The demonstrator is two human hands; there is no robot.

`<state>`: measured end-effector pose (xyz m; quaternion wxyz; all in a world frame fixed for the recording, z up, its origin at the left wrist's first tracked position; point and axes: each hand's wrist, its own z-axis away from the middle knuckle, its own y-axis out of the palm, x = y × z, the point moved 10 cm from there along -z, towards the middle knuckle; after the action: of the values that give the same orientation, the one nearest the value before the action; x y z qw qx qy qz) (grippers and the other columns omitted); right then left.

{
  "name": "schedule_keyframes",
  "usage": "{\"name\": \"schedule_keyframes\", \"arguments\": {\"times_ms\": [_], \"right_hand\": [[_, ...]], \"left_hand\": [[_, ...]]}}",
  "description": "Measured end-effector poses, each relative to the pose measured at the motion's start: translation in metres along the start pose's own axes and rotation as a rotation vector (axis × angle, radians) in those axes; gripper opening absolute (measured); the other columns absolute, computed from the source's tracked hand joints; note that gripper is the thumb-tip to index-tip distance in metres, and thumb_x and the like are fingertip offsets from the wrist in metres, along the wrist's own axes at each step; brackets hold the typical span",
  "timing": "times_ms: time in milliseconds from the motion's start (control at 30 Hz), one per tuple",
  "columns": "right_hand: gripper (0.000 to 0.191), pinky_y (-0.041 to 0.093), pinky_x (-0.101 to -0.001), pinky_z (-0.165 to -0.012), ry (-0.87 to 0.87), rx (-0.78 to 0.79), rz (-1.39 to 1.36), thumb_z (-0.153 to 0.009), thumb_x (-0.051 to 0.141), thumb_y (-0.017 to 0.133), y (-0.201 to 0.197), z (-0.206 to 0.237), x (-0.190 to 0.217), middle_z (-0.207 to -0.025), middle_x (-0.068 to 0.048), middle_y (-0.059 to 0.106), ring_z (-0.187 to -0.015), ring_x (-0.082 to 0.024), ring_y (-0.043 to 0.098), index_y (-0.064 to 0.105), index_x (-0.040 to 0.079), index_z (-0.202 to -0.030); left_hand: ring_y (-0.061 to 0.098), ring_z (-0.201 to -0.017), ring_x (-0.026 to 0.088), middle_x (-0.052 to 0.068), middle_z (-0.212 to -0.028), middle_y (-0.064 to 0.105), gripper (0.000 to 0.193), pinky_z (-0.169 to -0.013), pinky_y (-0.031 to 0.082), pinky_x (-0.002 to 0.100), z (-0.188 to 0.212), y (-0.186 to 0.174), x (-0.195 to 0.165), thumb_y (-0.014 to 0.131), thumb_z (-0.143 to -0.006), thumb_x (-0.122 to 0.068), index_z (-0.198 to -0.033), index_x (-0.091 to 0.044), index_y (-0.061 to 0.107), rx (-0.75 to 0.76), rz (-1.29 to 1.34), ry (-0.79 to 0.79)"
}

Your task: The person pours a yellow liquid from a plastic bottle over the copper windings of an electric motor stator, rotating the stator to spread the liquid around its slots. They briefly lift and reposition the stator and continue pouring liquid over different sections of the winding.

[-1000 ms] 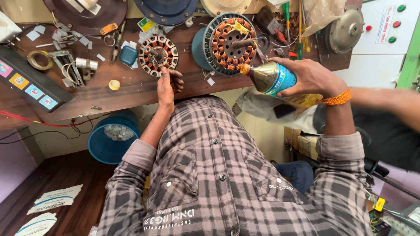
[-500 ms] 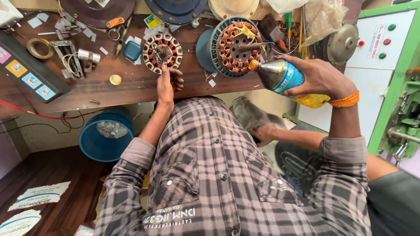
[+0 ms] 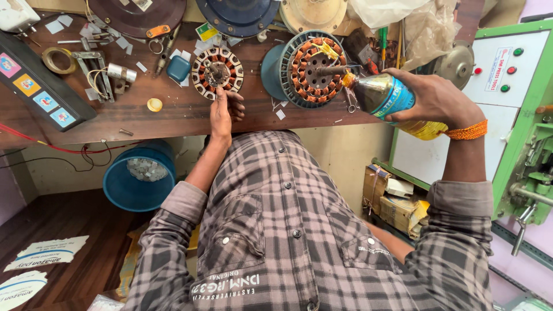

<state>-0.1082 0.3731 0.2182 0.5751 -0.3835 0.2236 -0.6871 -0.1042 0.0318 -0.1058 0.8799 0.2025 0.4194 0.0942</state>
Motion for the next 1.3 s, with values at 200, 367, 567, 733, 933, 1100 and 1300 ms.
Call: {"name": "schedule_keyframes", "arguments": {"times_ms": [200,367,567,733,933,1100,1300], "right_hand": [[0.098,0.053,-0.0504,-0.084,0.012,0.007,0.034,-0.065,0.043,0.084,-0.006,-0.005,-0.015,-0.111,-0.025,0.072,-0.100,-0.044,0.069,0.051,0.012,-0.151],[0.100,0.053,-0.0505,-0.085,-0.051,-0.009,0.045,-0.065,0.044,0.085,-0.012,-0.013,-0.019,-0.112,-0.026,0.071,-0.101,-0.045,0.069,0.050,0.010,-0.152],[0.098,0.053,-0.0511,-0.085,-0.072,-0.001,0.071,-0.066,0.041,0.084,-0.018,-0.025,-0.023,-0.115,-0.026,0.071,-0.100,-0.045,0.069,0.049,0.012,-0.153],[0.098,0.053,-0.0513,-0.085,-0.059,0.018,0.082,-0.067,0.039,0.083,-0.024,-0.035,-0.028,-0.112,-0.026,0.071,-0.098,-0.045,0.069,0.048,0.013,-0.154],[0.099,0.053,-0.0511,-0.085,-0.122,0.005,0.092,-0.068,0.040,0.083,-0.033,-0.044,-0.024,-0.112,-0.027,0.070,-0.099,-0.045,0.068,0.047,0.011,-0.155],[0.099,0.052,-0.0514,-0.084,-0.083,0.019,0.107,-0.065,0.040,0.084,-0.041,-0.052,-0.020,-0.114,-0.026,0.071,-0.098,-0.046,0.068,0.049,0.012,-0.154],[0.097,0.051,-0.0512,-0.085,-0.146,0.001,0.116,-0.067,0.041,0.084,-0.049,-0.066,-0.005,-0.116,-0.027,0.070,-0.101,-0.046,0.067,0.050,0.009,-0.152]], "left_hand": [[0.058,-0.066,0.009,0.001,-0.076,0.062,0.068,-0.059,0.049,0.024,0.001,0.008,-0.003,0.035,-0.103,-0.069,-0.096,-0.009,0.066,-0.015,-0.007,0.023],[0.059,-0.066,0.009,0.000,-0.076,0.062,0.067,-0.058,0.048,0.024,-0.001,0.011,0.001,0.035,-0.103,-0.068,-0.095,-0.009,0.066,-0.037,0.007,0.023],[0.058,-0.063,0.009,0.000,-0.074,0.062,0.067,-0.057,0.049,0.024,-0.002,0.010,0.006,0.036,-0.103,-0.068,-0.094,-0.009,0.066,-0.068,0.034,0.014],[0.058,-0.062,0.009,0.000,-0.072,0.062,0.067,-0.057,0.049,0.024,-0.002,0.009,0.008,0.036,-0.104,-0.067,-0.094,-0.008,0.066,-0.092,0.047,0.024],[0.057,-0.061,0.009,0.000,-0.072,0.062,0.067,-0.056,0.048,0.024,-0.002,0.009,0.006,0.036,-0.103,-0.067,-0.094,-0.009,0.067,-0.105,0.045,0.021],[0.058,-0.065,0.009,0.000,-0.075,0.061,0.067,-0.058,0.048,0.025,0.003,0.012,-0.003,0.036,-0.103,-0.068,-0.094,-0.008,0.065,-0.105,0.031,0.033],[0.058,-0.065,0.009,0.000,-0.075,0.061,0.068,-0.058,0.048,0.024,0.002,0.010,-0.005,0.035,-0.103,-0.068,-0.095,-0.008,0.066,-0.114,0.025,0.016]]}}
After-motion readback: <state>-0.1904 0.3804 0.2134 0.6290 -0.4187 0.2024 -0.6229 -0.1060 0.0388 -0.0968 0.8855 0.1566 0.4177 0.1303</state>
